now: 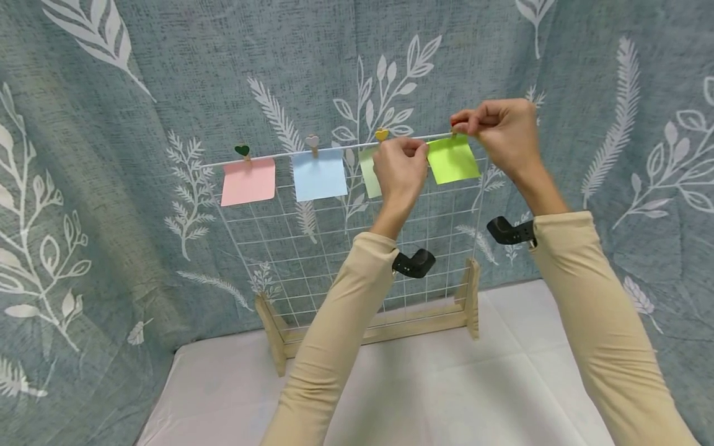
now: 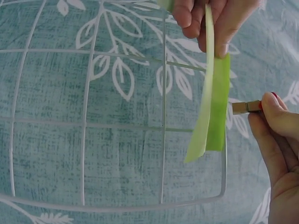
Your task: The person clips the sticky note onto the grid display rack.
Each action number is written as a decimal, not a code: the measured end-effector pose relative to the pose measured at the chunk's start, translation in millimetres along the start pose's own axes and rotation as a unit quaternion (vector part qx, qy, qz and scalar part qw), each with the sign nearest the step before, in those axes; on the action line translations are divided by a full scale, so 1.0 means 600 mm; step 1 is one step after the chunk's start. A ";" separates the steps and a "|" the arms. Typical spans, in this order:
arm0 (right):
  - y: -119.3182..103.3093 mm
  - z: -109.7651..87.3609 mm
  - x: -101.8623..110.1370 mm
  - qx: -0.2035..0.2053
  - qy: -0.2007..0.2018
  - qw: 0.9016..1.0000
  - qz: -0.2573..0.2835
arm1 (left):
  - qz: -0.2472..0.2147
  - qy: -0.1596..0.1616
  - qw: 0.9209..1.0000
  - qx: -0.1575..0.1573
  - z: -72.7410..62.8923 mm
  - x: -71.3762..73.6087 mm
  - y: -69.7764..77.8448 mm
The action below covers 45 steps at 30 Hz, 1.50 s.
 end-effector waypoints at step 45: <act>-0.012 -0.001 -0.019 0.009 -0.001 0.998 -0.059 | -0.036 0.071 0.997 -0.004 -0.018 0.004 -0.001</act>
Point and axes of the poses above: each hand's wrist, its own z-axis towards the middle knuckle, its own x-axis out of the back of the hand, y = z × x, the point moved 5 cm from there along z, towards the middle knuckle, and after that the axes turned 14 degrees about z, right-handed, at the moved point
